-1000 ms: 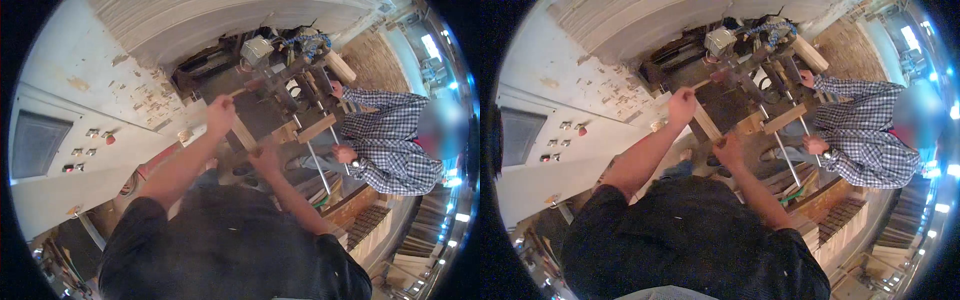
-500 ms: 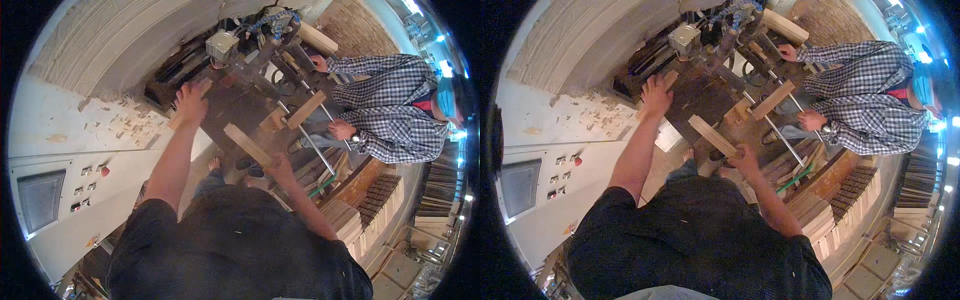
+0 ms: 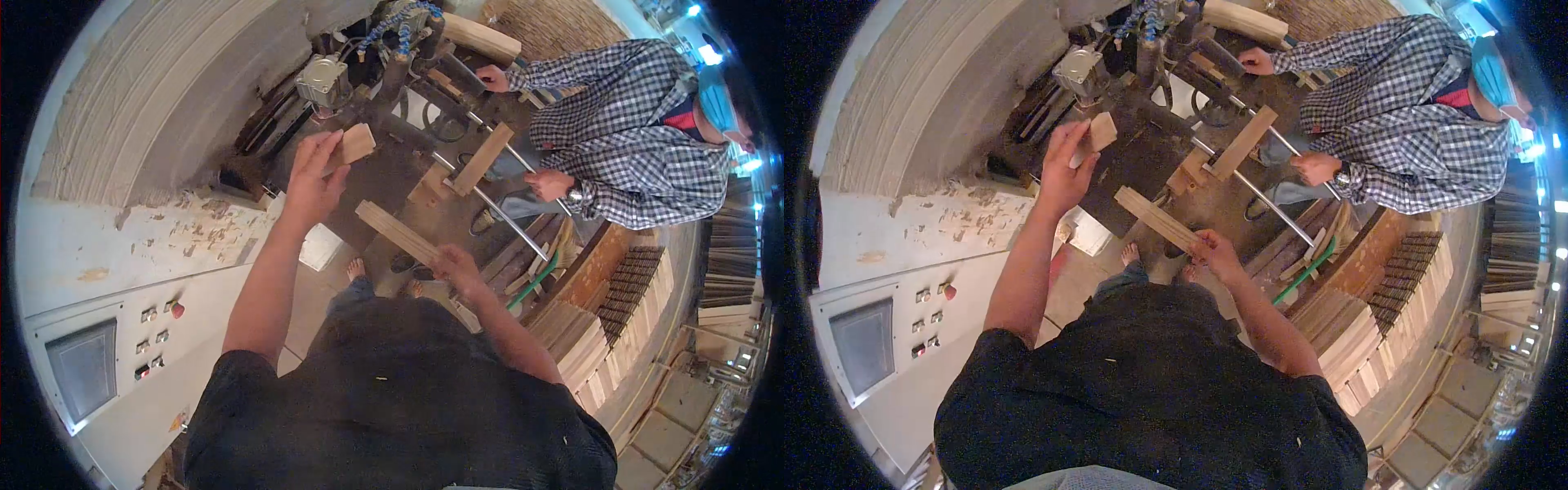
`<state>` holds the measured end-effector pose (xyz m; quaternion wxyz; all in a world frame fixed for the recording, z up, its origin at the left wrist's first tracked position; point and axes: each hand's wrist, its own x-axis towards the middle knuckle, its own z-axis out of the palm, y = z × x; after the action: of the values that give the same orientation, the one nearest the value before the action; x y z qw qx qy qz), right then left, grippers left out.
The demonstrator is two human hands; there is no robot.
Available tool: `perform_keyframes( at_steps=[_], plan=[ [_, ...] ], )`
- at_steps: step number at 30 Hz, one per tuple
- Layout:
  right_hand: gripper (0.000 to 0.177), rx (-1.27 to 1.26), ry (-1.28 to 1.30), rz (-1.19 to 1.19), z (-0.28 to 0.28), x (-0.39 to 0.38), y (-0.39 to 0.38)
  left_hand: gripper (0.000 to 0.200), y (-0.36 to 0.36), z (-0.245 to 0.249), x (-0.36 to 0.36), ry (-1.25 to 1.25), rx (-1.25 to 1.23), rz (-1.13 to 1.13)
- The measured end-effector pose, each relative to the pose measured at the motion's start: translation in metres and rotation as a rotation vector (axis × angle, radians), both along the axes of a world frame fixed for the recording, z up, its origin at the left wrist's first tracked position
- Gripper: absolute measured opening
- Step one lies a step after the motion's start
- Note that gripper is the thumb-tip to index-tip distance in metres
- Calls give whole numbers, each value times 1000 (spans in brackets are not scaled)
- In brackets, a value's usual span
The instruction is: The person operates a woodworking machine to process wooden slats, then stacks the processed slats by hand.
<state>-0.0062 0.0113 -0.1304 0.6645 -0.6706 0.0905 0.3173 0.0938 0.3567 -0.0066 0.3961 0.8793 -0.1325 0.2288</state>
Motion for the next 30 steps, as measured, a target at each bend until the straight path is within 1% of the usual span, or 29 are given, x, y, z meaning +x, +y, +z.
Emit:
perform_keyframes(
  at_steps=[1, 3, 4, 6, 7, 9, 10, 12, 13, 15, 16, 17, 18, 19, 21, 22, 24, 25, 27, 30],
  plan=[
    [28, 4, -1, -7, 0, -1, 0, 62, 0, 0, 2, -1, 4, -7],
    [28, 4, 18, -23, 5, -4, 0, 63, 4, -4, 5, 12, 131, -48],
    [28, 5, 16, -27, 10, -4, 1, 63, 7, -11, 10, 10, 131, -51],
    [28, -92, -14, 8, 20, -5, 2, 59, 16, -38, 27, 108, 553, -82],
    [28, -92, -17, 14, 17, -7, 2, 59, 18, -54, 34, 108, 552, -76],
    [34, -43, 18, -29, 11, -10, 0, 52, 21, -88, 44, 68, 831, 1],
    [34, -44, 13, -24, 14, -10, 0, 52, 18, -99, 44, 65, 830, 8],
    [33, -110, -10, 20, 20, -8, -2, 47, 5, -117, 48, 356, 536, 361],
    [33, -113, -13, 18, 19, -8, -3, 47, -4, -119, 46, 353, 533, 359],
    [31, -96, 23, -55, 16, -12, -6, 50, -18, -130, 39, 393, 442, 558],
    [31, -102, 27, -60, 10, -16, -9, 50, -21, -141, 39, 397, 439, 551],
    [29, -116, 7, -41, 2, -17, -12, 52, -25, -150, 42, 326, 474, 584],
    [27, -131, -14, -21, -3, -19, -15, 54, -28, -152, 47, 253, 507, 619],
    [27, -136, -15, -22, -8, -21, -17, 54, -30, -153, 55, 253, 502, 617],
    [25, -24, 59, -123, -14, -25, -18, 56, -36, -154, 78, 349, 456, 619],
    [25, -30, 57, -120, -6, -24, -15, 56, -38, -149, 87, 350, 449, 621],
    [24, -81, 71, -106, 8, -24, -14, 56, -42, -147, 105, 446, 498, 587],
    [24, -89, 71, -106, 6, -25, -17, 57, -45, -149, 113, 385, 418, 613],
    [23, -76, 15, -104, 2, -25, -19, 59, -49, -153, 114, 418, 410, 608],
    [21, -2, 56, -166, 9, -25, -21, 62, -57, -154, 111, 433, 438, 600]
  ],
)
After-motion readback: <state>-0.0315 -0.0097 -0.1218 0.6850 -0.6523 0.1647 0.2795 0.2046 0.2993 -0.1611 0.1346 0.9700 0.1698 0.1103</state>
